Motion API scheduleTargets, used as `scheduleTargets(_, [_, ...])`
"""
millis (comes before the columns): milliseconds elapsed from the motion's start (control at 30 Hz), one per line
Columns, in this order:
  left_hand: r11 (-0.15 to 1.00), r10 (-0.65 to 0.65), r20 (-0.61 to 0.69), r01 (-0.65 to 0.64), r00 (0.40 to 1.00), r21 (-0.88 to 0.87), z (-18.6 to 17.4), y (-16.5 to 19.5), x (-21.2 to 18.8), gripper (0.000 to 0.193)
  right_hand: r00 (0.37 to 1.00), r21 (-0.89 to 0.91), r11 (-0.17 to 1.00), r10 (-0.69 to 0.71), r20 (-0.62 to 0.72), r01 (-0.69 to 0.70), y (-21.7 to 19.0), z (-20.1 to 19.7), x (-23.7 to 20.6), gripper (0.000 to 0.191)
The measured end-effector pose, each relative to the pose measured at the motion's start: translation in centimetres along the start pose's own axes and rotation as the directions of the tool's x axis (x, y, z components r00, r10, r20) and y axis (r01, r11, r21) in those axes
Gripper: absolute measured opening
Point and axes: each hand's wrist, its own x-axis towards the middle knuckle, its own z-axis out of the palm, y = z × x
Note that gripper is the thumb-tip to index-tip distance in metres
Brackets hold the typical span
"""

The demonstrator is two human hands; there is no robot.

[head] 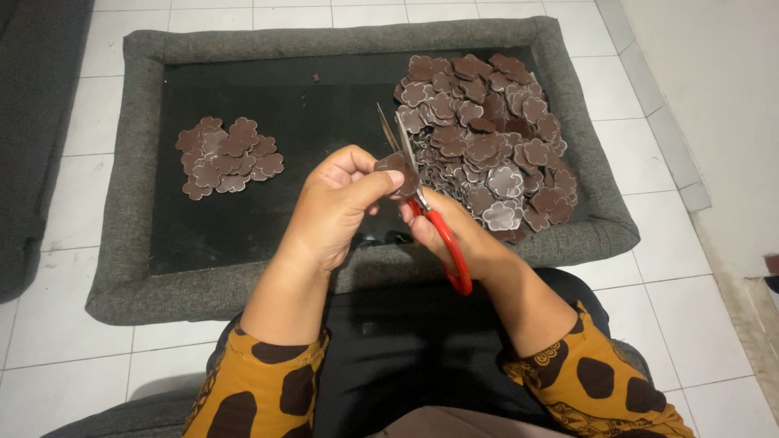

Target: The person sits cross-legged on the floor and uses red-handled scissors to trim the edges of small brown flower-shaped craft pieces. They pick up each piece from a large pile, trim it, and place it into a smaller pile on the left.

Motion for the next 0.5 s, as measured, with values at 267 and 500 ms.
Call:
scheduleTargets(267, [1.0, 0.024, 0.002, -0.024, 1.0, -0.007, -0.19, -0.21, 0.15, 0.014, 0.998, -0.022, 0.998, 0.055, -0.017, -0.055, 0.41, 0.04, 0.22, 0.044])
scheduleTargets(500, [0.997, 0.066, -0.045, -0.068, 0.997, -0.042, 0.3, 0.08, -0.06, 0.008, 1.0, -0.075, 0.997, -0.007, 0.003, 0.007, 0.2, -0.09, -0.01, 0.053])
